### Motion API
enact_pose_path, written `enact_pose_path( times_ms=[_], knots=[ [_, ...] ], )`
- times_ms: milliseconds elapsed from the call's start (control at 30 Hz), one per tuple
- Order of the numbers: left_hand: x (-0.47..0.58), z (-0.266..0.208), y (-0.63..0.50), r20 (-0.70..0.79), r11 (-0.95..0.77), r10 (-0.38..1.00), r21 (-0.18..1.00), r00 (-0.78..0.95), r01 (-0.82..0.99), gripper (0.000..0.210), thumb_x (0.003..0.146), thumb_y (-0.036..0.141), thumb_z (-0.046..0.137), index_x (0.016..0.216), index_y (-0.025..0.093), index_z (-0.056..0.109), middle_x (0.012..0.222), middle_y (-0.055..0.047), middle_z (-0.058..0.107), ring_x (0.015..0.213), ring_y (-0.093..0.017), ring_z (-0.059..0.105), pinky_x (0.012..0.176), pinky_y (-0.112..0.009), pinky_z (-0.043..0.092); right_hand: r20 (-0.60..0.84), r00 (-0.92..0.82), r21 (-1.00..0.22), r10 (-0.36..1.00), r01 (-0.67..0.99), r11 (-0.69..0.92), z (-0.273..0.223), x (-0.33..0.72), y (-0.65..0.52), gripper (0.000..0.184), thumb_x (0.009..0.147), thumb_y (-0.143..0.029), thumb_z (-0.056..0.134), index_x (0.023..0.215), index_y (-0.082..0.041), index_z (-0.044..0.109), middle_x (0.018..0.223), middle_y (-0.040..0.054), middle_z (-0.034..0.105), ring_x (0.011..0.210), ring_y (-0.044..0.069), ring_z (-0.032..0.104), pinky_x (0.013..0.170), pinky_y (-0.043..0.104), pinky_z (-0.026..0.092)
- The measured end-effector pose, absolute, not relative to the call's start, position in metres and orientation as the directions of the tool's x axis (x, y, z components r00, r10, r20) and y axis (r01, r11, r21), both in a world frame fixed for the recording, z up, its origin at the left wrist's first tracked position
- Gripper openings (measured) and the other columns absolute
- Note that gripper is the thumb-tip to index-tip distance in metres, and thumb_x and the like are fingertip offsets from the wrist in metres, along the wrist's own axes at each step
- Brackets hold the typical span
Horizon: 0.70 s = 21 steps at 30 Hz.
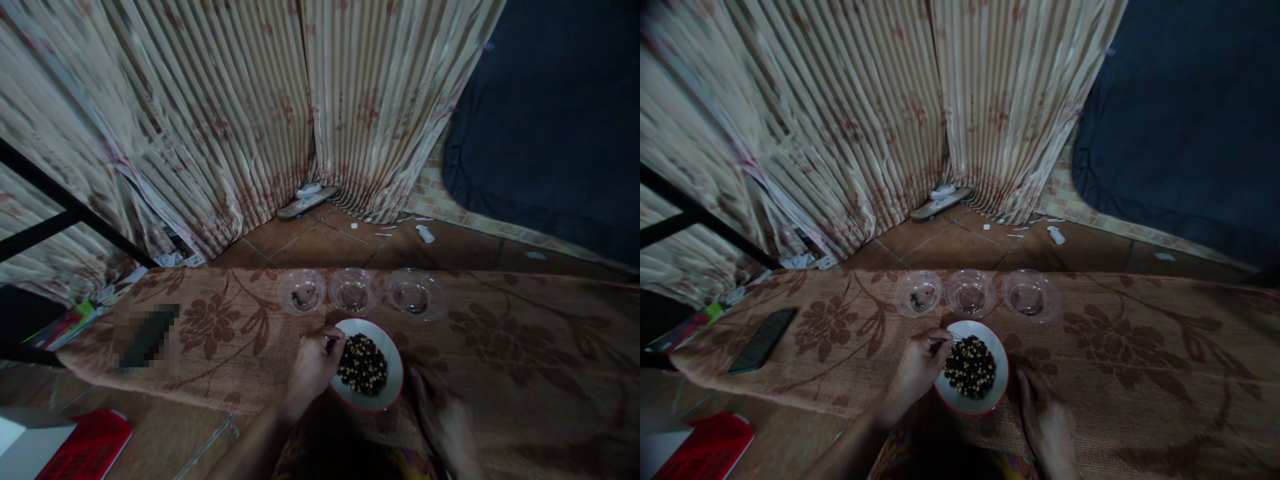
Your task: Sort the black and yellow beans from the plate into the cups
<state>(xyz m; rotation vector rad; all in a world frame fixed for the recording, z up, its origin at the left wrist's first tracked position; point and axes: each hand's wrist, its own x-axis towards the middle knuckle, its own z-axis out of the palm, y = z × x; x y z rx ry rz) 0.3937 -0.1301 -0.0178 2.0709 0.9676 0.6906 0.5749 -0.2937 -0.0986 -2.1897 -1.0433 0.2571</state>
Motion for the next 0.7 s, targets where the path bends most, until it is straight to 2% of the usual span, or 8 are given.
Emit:
enact_pose_path(
  times_ms=[267,367,500,567,700],
  knots=[
    [0.388,-0.013,-0.127,0.176,-0.409,0.835,0.832,0.521,0.375,0.017,0.087,0.023,0.054,0.084,0.018,0.069,0.077,-0.002,0.072,0.066,-0.013,0.065,0.064,-0.02,0.05,0.125,0.66,-0.642,0.74,0.623,-0.447,-0.105,0.577,-0.294,0.052,0.09,-0.059,0.033,0.099,-0.022,0.07,0.104,0.0081,0.073,0.092,0.025,0.07,0.074,0.032,0.055],
    [0.382,-0.005,-0.121,0.189,-0.391,0.852,0.85,0.489,0.353,0.018,0.087,0.026,0.054,0.084,0.018,0.07,0.081,-0.004,0.073,0.071,-0.014,0.067,0.066,-0.021,0.052,0.113,0.665,-0.635,0.738,0.62,-0.461,-0.11,0.579,-0.295,0.054,0.09,-0.06,0.032,0.1,-0.022,0.07,0.101,0.0078,0.074,0.086,0.025,0.071,0.067,0.032,0.055],
    [0.367,0.007,-0.102,0.239,-0.353,0.909,0.877,0.343,0.326,0.016,0.084,0.027,0.059,0.085,0.016,0.07,0.082,-0.006,0.074,0.076,-0.017,0.069,0.067,-0.023,0.053,0.108,0.659,-0.611,0.745,0.635,-0.473,-0.118,0.582,-0.299,0.051,0.089,-0.058,0.034,0.101,-0.024,0.07,0.102,0.007,0.074,0.082,0.025,0.071,0.063,0.032,0.055],
    [0.359,0.011,-0.088,0.25,-0.331,0.933,0.879,0.26,0.342,0.017,0.083,0.028,0.06,0.087,0.014,0.069,0.077,-0.006,0.073,0.072,-0.017,0.069,0.063,-0.022,0.052,0.112,0.647,-0.606,0.754,0.646,-0.464,-0.122,0.584,-0.3,0.048,0.088,-0.056,0.035,0.101,-0.026,0.07,0.103,0.0068,0.074,0.08,0.025,0.071,0.06,0.032,0.055],
    [0.344,0.009,-0.061,0.272,-0.34,0.939,0.825,0.212,0.452,0.02,0.084,0.028,0.057,0.091,0.015,0.069,0.07,-0.003,0.071,0.066,-0.016,0.068,0.058,-0.02,0.049,0.139,0.627,-0.574,0.766,0.682,-0.453,-0.131,0.591,-0.3,0.044,0.086,-0.053,0.038,0.096,-0.029,0.073,0.096,0.0088,0.075,0.073,0.028,0.07,0.059,0.037,0.053]
  ],
)
